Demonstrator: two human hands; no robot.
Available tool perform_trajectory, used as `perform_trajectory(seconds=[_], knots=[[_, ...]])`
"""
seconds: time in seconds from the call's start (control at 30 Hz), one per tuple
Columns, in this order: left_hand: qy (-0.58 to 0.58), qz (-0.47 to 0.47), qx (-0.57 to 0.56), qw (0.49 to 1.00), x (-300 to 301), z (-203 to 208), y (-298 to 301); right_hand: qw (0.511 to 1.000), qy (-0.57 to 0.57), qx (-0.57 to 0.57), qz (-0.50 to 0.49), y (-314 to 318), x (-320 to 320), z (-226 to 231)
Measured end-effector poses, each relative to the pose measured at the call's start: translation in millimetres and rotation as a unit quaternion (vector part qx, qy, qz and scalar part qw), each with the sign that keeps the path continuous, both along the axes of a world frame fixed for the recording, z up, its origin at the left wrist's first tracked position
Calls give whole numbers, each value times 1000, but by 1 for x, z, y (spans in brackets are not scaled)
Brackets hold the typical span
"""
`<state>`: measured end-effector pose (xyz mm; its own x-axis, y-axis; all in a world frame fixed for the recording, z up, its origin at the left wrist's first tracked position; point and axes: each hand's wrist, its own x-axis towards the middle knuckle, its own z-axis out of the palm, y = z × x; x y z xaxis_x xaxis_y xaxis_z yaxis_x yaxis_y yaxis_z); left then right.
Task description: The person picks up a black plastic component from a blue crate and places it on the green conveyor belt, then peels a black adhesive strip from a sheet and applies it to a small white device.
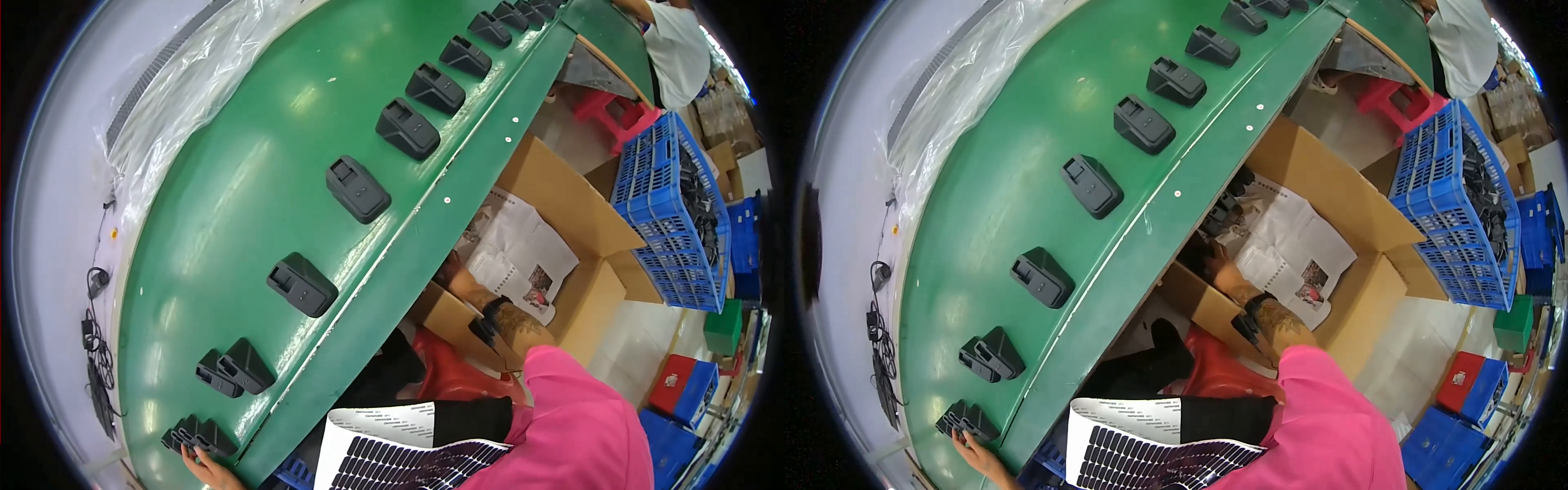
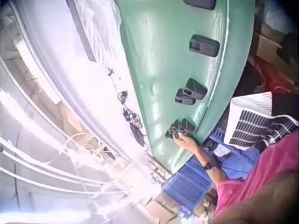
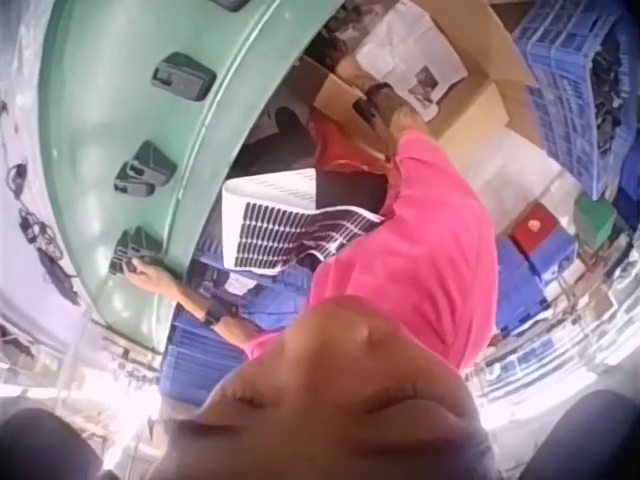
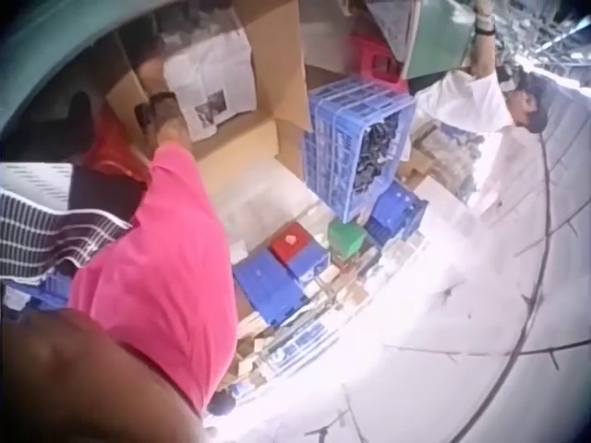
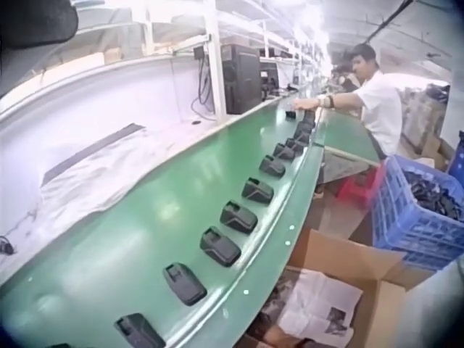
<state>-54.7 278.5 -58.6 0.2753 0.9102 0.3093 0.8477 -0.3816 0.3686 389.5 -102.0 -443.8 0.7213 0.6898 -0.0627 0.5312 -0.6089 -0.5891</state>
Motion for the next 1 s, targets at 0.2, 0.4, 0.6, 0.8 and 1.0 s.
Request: perform_trajectory(seconds=[0.2,0.4,0.6,0.8,1.0], knots=[[-24,30,15,999,-27,4,0,995,75,-8,57,14,5,-4],[-30,-39,8,999,56,5,-20,968,96,205,-110,12,-32,234],[-43,-56,44,997,60,13,-30,920,-3,304,249,119,-133,440],[-92,-72,120,986,86,24,-47,934,-83,30,346,207,-193,477],[-65,-164,67,982,97,25,-92,948,-261,76,165,236,-168,432]])
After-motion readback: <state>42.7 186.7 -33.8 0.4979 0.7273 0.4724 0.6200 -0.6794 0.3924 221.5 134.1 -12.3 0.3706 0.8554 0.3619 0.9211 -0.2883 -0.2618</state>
